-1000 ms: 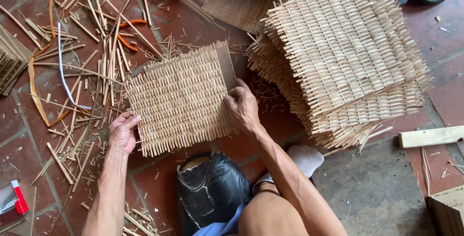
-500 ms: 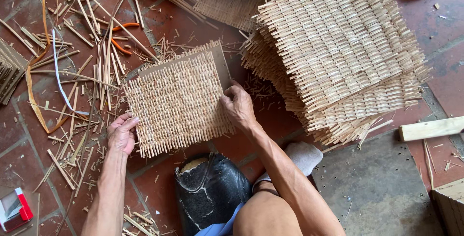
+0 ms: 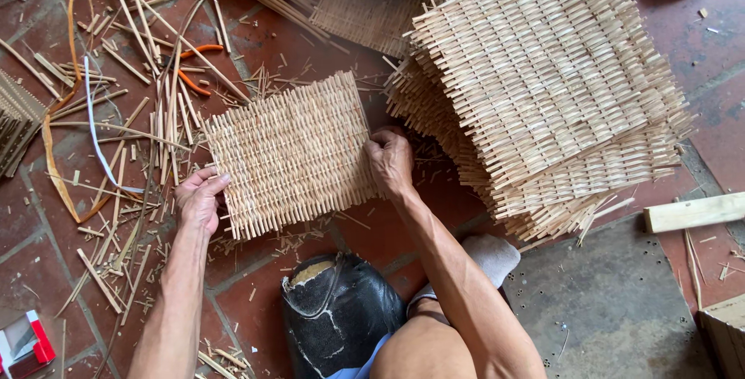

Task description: The person applies white adhesive to a cardboard sheet using a paint roller, then places a woven bamboo mat onto the adhesive and presses it down. The person repeats this process with additional mats, stacking the finished pieces.

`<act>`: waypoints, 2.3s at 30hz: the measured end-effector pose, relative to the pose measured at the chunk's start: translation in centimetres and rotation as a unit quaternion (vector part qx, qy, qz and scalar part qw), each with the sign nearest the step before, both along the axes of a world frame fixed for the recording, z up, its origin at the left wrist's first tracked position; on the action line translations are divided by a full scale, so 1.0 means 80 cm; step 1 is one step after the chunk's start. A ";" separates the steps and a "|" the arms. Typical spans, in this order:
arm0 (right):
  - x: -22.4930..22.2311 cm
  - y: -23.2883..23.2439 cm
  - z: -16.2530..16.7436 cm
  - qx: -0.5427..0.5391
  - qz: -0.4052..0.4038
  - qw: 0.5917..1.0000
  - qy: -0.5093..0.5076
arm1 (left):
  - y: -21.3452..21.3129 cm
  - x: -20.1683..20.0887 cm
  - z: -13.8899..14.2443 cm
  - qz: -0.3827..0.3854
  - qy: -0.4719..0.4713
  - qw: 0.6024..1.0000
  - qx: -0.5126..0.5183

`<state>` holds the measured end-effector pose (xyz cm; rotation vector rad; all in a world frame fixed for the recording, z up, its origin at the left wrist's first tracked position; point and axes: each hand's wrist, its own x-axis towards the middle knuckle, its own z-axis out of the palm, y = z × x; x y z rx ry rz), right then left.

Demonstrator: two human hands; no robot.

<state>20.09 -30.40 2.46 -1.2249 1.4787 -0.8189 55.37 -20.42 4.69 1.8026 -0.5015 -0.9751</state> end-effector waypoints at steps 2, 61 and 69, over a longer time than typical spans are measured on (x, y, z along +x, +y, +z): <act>-0.001 0.003 -0.004 -0.018 -0.001 1.000 0.005 | 0.006 0.001 -0.002 -0.002 0.013 1.000 -0.007; 0.008 -0.016 -0.018 -0.119 0.033 0.988 0.094 | -0.012 -0.007 -0.015 0.042 -0.046 0.994 0.086; 0.009 -0.021 -0.005 -0.065 0.044 0.991 0.111 | -0.015 -0.014 -0.014 0.048 -0.052 0.996 0.060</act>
